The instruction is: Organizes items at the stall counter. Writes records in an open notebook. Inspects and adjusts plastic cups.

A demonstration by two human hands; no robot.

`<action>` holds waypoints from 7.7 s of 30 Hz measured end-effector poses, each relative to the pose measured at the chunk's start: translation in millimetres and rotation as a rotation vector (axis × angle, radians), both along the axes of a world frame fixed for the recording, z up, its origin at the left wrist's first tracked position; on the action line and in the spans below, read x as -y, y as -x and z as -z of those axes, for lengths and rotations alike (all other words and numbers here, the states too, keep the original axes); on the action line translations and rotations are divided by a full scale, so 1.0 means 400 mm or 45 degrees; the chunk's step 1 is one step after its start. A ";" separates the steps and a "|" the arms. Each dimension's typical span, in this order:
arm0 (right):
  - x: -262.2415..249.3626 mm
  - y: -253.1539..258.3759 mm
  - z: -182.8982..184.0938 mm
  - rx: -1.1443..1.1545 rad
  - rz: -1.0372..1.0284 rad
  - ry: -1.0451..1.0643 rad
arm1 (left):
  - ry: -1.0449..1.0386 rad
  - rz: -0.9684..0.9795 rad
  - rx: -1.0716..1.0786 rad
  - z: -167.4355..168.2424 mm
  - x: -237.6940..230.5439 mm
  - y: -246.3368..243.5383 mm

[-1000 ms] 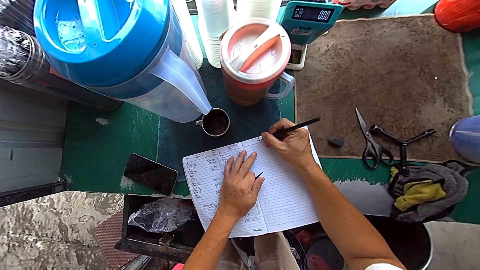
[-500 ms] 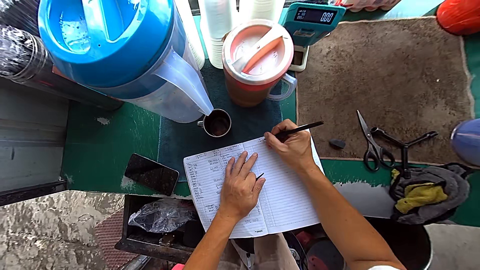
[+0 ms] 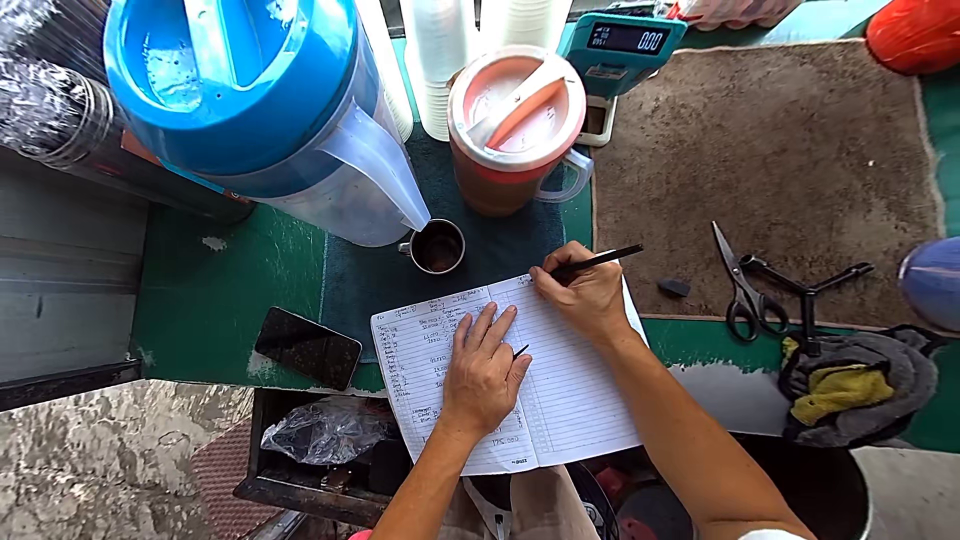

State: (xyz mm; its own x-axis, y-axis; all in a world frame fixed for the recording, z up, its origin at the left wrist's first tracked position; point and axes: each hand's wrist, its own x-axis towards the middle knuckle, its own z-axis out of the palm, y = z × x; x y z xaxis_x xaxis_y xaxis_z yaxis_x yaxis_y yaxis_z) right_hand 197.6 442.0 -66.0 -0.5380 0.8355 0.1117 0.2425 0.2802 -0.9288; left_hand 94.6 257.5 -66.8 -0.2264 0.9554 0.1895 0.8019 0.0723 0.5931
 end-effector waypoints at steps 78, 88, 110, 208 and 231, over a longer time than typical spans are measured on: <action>-0.719 0.324 -0.442 0.147 -0.025 0.889 | -0.446 -0.231 0.047 -0.734 -0.539 0.330; -0.030 -0.127 -0.657 -0.455 -0.112 0.110 | -1.209 -0.464 1.335 -0.664 0.005 0.206; 0.406 -0.250 -0.689 -0.465 -0.122 0.132 | -0.987 -0.338 2.195 -0.539 0.359 0.027; 0.458 -0.214 -0.686 -0.334 -0.011 -0.204 | -1.102 -0.223 2.266 -0.569 0.417 -0.028; 0.455 -0.203 -0.679 -0.245 0.033 -0.289 | -1.087 -0.227 2.272 -0.561 0.413 -0.034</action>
State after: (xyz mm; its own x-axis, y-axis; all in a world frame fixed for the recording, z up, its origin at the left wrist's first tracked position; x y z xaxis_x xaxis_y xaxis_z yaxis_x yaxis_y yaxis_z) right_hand 278.9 260.1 205.7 -0.4680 0.7905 0.3952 0.0777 0.4822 -0.8726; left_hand 108.3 92.4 157.7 -0.7092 0.7050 -0.0050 -0.6164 -0.6165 0.4899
